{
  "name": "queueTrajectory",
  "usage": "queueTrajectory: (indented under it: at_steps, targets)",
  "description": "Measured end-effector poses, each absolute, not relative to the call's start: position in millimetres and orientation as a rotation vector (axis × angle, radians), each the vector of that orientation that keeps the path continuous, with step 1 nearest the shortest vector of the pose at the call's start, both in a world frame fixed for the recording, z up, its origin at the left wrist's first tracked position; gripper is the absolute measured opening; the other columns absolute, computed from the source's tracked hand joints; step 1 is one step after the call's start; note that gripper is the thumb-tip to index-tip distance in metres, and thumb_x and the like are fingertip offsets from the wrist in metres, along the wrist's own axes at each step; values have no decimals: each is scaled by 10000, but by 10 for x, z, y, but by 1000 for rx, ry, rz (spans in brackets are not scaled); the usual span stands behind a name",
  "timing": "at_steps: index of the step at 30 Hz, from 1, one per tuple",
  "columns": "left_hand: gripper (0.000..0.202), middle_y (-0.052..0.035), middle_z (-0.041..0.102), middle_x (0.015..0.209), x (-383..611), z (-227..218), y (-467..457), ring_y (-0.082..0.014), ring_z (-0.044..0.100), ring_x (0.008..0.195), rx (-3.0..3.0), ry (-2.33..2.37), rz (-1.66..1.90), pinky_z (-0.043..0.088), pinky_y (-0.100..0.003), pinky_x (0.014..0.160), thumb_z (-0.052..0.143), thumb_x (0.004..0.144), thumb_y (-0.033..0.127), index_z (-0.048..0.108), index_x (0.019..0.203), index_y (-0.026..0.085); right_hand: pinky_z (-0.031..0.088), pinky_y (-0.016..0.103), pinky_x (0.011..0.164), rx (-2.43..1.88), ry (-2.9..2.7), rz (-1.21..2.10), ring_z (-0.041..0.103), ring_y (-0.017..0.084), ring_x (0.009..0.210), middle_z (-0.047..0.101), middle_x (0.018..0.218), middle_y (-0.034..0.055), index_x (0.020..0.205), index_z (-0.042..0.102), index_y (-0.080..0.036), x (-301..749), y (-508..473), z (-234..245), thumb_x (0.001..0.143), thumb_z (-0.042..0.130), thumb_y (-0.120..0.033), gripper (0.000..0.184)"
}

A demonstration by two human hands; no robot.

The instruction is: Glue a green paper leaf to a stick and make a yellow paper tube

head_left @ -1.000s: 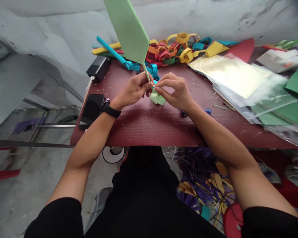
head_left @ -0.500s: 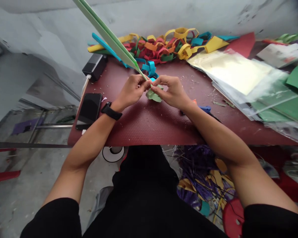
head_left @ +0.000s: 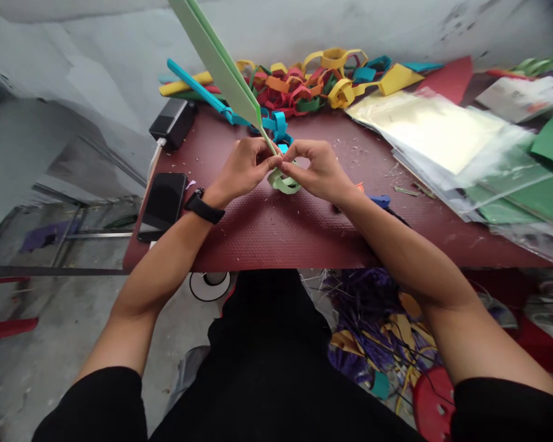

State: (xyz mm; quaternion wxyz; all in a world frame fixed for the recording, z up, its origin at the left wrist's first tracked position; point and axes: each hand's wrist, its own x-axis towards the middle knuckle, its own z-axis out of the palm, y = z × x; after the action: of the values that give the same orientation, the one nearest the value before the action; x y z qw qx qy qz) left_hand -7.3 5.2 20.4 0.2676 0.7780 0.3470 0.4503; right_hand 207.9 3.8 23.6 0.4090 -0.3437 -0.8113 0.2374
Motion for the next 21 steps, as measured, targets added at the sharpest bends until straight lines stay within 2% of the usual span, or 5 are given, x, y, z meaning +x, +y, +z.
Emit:
queueTrajectory:
  at_steps: [4,8,11,16,21]
  targets:
    - [221,-57,790,873,-70,145,86,-202,709,792,2078,942,1244,605,-349,780,827,984,437,814,950,218,529,391,785,-858,-2002,614,651,202,789,753,848,43,806,672,-233,2063,54,220,960,760,-642,446]
    - [213,-49,777,899,-56,139,101,-189,707,795,2053,898,1266,608,-342,802,857,973,417,798,950,213,537,397,777,-800,-1923,658,680,214,815,744,891,41,880,647,-241,2065,82,181,901,816,-682,473]
    - [281,-63,789,963,-36,161,100,-182,734,852,1976,831,1277,619,-323,808,845,988,471,767,949,203,538,418,813,-847,-1922,533,696,237,874,751,926,44,956,676,-244,2073,78,170,923,802,-618,397]
    - [384,-63,804,967,23,152,81,-159,750,863,1892,804,1329,630,-293,825,891,930,560,759,970,201,506,472,940,-882,-1993,270,660,269,989,750,977,59,947,682,-247,2065,58,171,1003,740,-426,196]
    - [480,-49,811,929,53,74,75,-149,749,819,1843,783,1407,612,-289,788,909,874,648,777,990,202,495,453,914,-888,-1987,206,632,263,992,733,966,52,935,681,-249,2042,39,162,1038,718,-373,165]
